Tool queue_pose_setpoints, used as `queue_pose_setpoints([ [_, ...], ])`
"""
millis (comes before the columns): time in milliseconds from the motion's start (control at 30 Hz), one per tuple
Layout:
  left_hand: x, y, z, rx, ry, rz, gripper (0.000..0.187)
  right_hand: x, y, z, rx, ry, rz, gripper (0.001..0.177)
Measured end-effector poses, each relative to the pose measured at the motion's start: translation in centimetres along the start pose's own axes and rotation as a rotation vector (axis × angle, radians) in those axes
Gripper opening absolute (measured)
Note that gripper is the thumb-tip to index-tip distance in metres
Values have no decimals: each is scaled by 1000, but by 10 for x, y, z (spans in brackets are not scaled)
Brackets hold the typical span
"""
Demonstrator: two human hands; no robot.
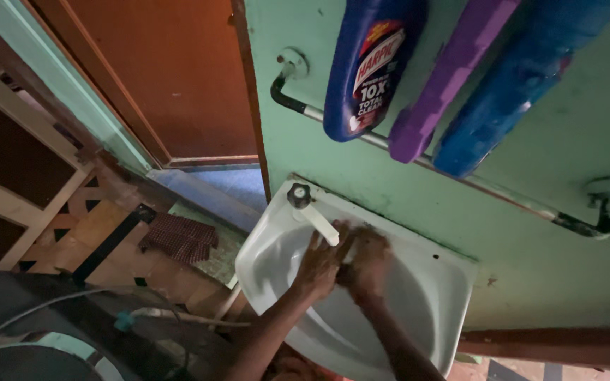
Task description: The person places three cleaning product bottles on a wall-mounted rack above a white sink. They then turn on the tap and wash their hands. The person proceeds to scrub the sink basin and faucet with their hands, rinsing repeatedly.
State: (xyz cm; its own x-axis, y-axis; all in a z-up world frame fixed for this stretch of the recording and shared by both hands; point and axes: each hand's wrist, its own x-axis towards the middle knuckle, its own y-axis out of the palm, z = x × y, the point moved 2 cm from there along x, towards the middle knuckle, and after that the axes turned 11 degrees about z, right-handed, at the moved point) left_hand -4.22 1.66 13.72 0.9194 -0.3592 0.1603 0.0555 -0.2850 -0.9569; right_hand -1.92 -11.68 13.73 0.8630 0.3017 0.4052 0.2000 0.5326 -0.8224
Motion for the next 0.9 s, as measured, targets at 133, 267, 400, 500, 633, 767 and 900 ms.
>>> queue_pose_setpoints([
  [133,1,17,29,-303,-182,42,55,24,11,32,-143,-39,125,58],
  [267,-16,6,38,122,-268,231,80,15,-3,17,-321,60,363,87],
  [400,-9,-7,12,6,-240,68,78,-7,-6,16,-270,211,255,98],
  [500,2,-6,-3,-29,-120,245,81,-11,4,19,-334,75,158,90],
  [633,4,12,12,-4,-60,82,81,-9,-2,5,-150,62,272,89],
  [767,-12,32,39,98,-240,41,84,-27,0,-7,-264,151,113,77],
  [900,-6,29,25,-408,-288,-70,86,-28,31,-14,151,68,4,54],
])
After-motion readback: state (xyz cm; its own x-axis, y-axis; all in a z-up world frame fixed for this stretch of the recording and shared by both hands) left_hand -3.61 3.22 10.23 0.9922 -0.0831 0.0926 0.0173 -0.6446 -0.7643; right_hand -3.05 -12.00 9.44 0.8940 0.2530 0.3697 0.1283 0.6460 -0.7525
